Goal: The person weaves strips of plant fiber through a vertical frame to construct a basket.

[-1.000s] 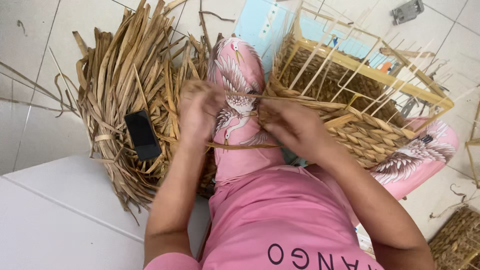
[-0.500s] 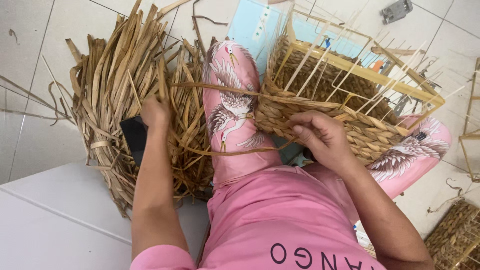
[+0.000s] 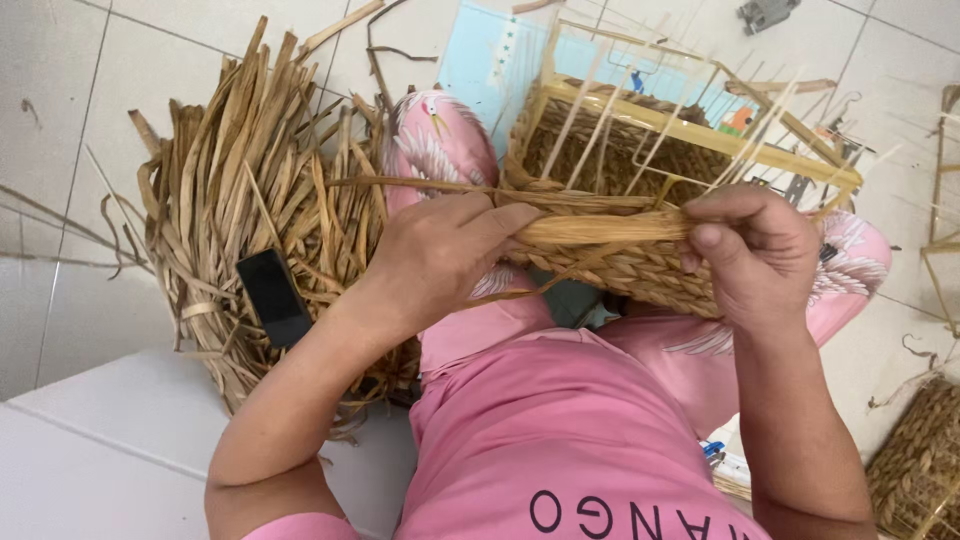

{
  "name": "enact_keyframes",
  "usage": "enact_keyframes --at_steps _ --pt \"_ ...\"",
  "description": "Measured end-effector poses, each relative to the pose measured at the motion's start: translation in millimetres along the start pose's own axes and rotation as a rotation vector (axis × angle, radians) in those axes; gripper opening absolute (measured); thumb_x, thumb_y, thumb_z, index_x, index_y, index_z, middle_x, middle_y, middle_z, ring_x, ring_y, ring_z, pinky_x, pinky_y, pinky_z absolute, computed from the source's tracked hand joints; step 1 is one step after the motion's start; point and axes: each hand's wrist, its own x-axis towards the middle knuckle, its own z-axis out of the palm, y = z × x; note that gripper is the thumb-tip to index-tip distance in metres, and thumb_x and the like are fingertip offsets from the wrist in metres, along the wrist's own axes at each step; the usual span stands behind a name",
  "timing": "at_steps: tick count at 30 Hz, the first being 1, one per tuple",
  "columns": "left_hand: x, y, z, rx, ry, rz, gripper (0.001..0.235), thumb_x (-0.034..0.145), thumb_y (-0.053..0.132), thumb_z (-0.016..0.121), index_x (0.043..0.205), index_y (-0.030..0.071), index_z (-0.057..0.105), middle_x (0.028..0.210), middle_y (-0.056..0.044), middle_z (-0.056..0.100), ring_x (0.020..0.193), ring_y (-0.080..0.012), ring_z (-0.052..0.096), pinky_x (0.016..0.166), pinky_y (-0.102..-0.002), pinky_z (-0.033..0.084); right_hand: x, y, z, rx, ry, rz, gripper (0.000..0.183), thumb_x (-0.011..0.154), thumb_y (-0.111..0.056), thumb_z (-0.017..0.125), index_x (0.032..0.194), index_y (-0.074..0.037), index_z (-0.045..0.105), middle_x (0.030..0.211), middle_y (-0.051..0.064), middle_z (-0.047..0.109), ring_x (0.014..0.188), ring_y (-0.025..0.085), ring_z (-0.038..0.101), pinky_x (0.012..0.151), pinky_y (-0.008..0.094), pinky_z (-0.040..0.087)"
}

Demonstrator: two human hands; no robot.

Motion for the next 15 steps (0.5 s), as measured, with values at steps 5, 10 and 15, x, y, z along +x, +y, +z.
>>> enact_keyframes --at_steps 5,10,15 --pt "6 -13 -12 0.031 0.057 0.098 0.025 0.096 0.012 0.077 0.119 0.007 0.069 0.103 -0.009 0.072 0.092 -0.0262 0.072 0.077 -0.039 0.057 -21 9 -48 -0.183 0.198 0.024 0.009 0.117 -0.002 0.069 0.115 0.003 0.062 0.095 0.011 0.070 0.073 0.014 0.066 0.064 0.024 0.054" --pt "29 -10 -3 0.134 0.128 -0.056 0.013 0.089 0.013 0.079 0.097 0.008 0.070 0.085 -0.008 0.072 0.087 -0.0319 0.070 0.078 -0.048 0.049 -10 21 -37 -0.302 0.204 0.066 0.015 0.111 0.000 0.062 0.124 -0.002 0.055 0.093 0.008 0.067 0.073 0.012 0.067 0.063 0.026 0.055" --pt "51 21 106 -0.201 0.027 0.042 0.038 0.088 0.019 0.075 0.120 0.003 0.064 0.107 -0.014 0.068 0.098 -0.0343 0.066 0.083 -0.046 0.053 -5 45 5 -0.332 0.053 0.059 0.026 0.108 -0.002 0.062 0.129 -0.002 0.047 0.093 0.007 0.067 0.078 0.012 0.066 0.067 0.027 0.056"
